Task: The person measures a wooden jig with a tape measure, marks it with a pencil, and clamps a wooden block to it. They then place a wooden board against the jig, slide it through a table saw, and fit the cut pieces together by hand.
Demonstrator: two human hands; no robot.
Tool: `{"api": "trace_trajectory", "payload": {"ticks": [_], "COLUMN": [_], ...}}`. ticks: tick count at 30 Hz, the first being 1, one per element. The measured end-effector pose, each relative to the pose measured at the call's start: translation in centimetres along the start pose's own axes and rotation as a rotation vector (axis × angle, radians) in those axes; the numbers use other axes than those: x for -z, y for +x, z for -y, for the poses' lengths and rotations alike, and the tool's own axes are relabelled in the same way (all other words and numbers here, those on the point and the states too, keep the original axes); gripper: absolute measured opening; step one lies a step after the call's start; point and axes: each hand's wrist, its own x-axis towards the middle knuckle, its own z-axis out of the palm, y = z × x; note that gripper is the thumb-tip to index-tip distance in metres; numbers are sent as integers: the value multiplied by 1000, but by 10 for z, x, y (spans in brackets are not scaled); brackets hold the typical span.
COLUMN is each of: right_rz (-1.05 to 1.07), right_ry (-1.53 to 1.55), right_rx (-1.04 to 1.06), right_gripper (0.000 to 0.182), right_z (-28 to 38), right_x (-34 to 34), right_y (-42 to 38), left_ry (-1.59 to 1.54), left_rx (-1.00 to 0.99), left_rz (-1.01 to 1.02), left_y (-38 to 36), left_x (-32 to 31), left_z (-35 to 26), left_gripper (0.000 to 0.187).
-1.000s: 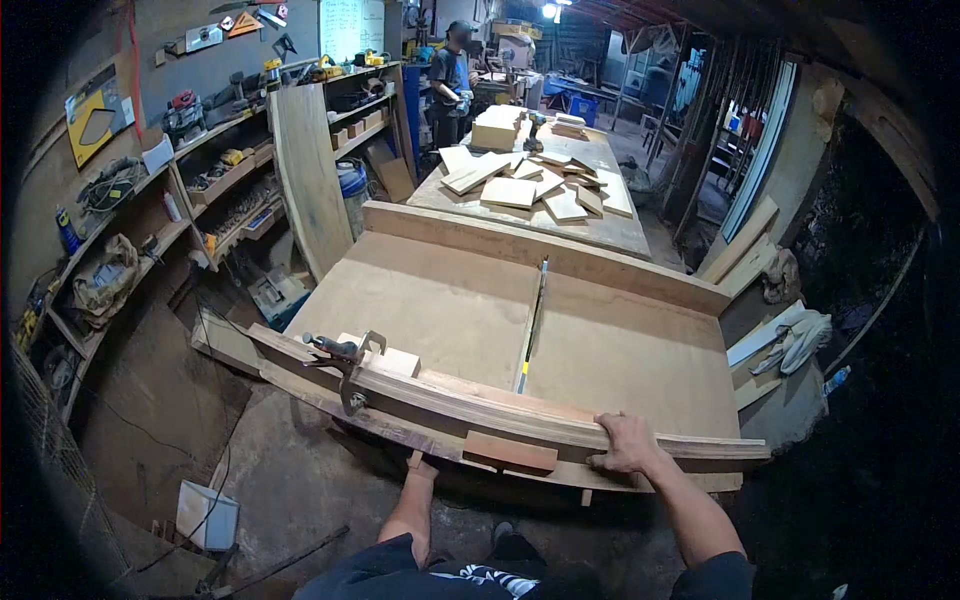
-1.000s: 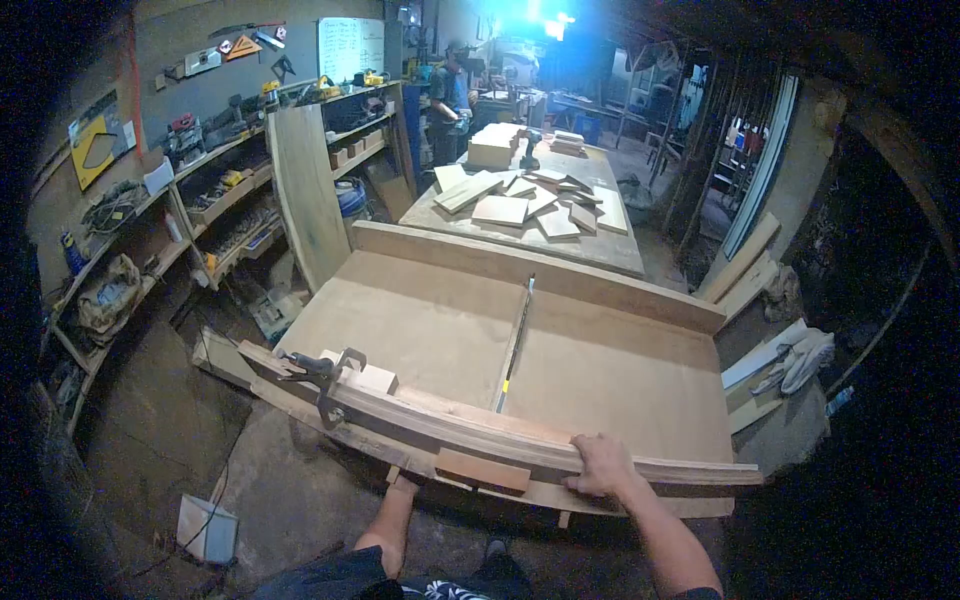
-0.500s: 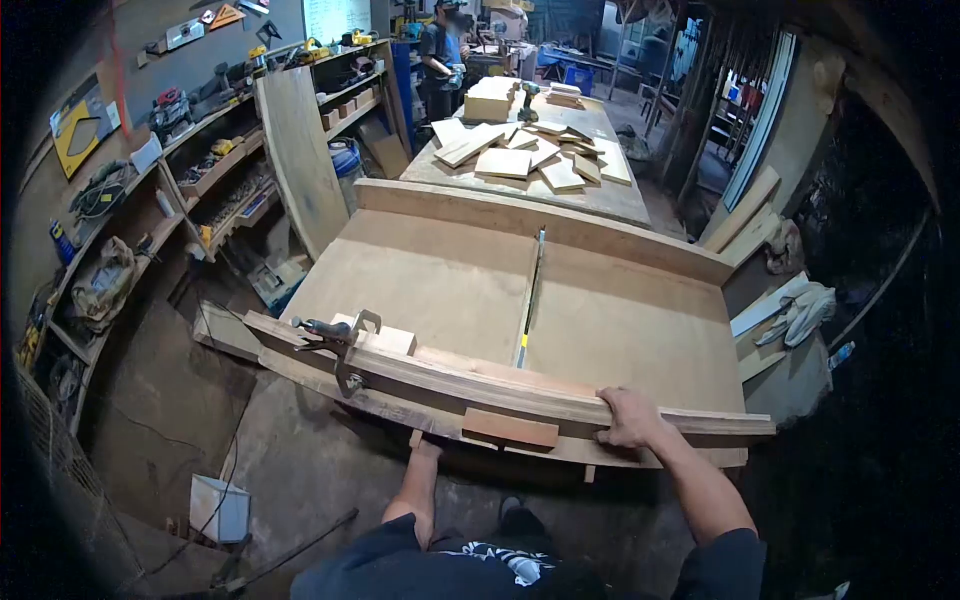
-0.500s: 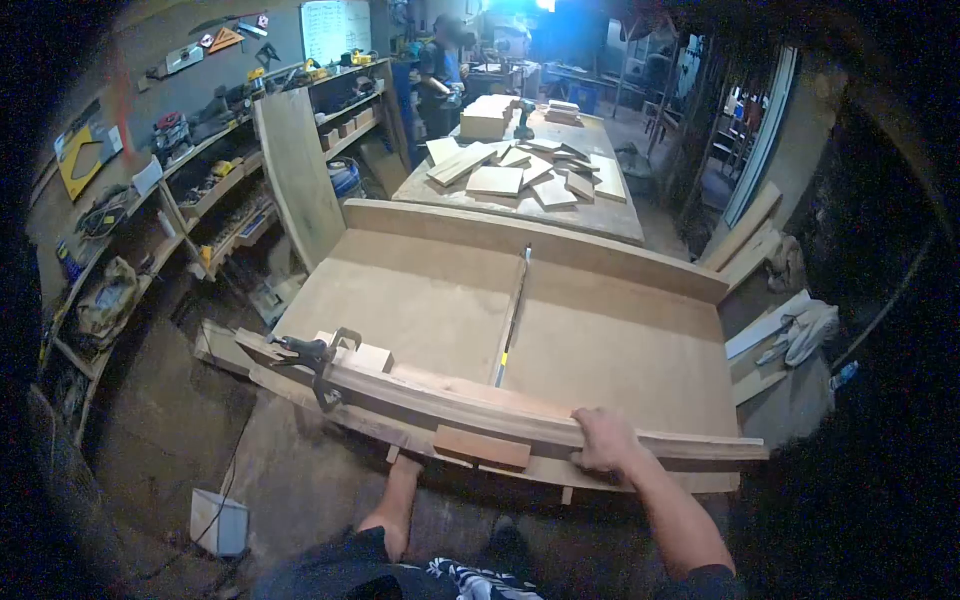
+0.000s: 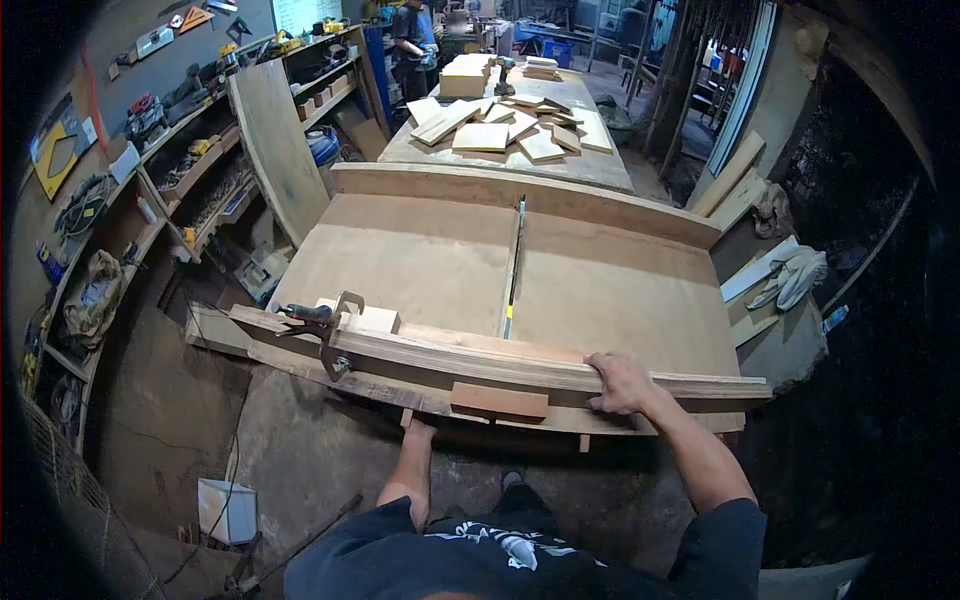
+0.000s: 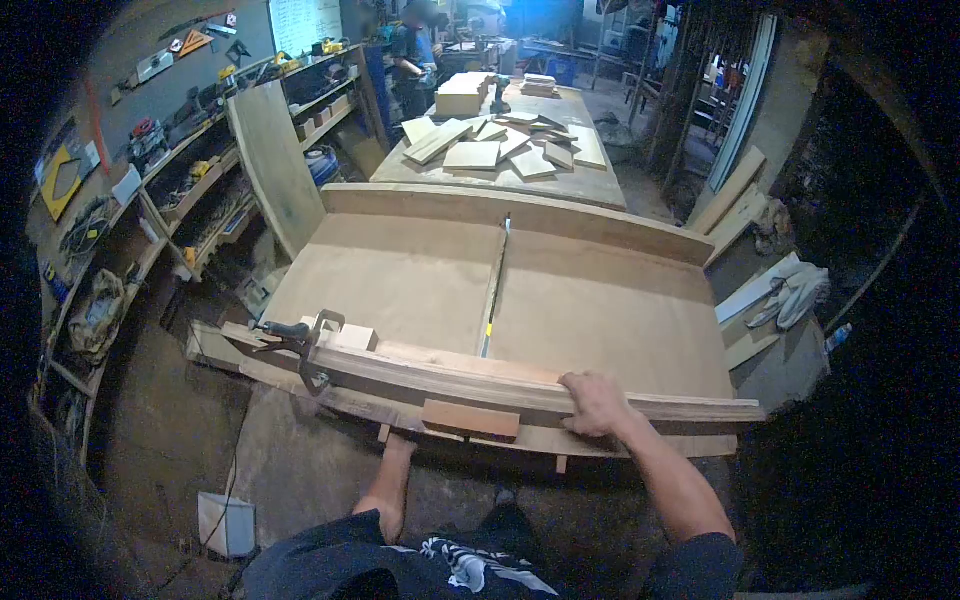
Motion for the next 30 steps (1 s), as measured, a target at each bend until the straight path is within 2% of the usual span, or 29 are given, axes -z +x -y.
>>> {"api": "trace_trajectory", "payload": {"ticks": [7, 10, 13, 15, 16, 21, 22, 23, 30], "right_rz": [-9, -22, -16, 50, 23, -3, 30, 55, 38], "right_ry": [53, 54, 90, 46, 2, 12, 29, 40, 71], "right_rx": [-42, -4, -40, -90, -58, -22, -52, -84, -78], "right_gripper": [75, 74, 75, 76, 62, 64, 70, 76, 75], "right_z": [1, -8, -4, 0, -5, -6, -1, 2, -4], "right_x": [-2, -11, -13, -2, -10, -13, -6, 0, -8], "right_y": [-3, 2, -2, 0, 2, 1, -1, -1, 0], "left_ry": [57, 84, 117, 52, -18, -31, -35, -43, -79], "left_rx": [46, 63, 81, -5, -70, -20, -16, -15, 33], "left_rz": [11, 31, 42, 162, 238, 258, 265, 280, 382], "left_y": [17, -4, 16, 19, 8, -40, -45, -44, -33], "left_x": [0, 17, 12, -15, -26, -34, -35, -41, -63], "left_z": [-2, -7, -13, -18, -21, -33, -38, -41, -57], "left_gripper": [36, 35, 35, 39, 43, 43, 43, 43, 44]}}
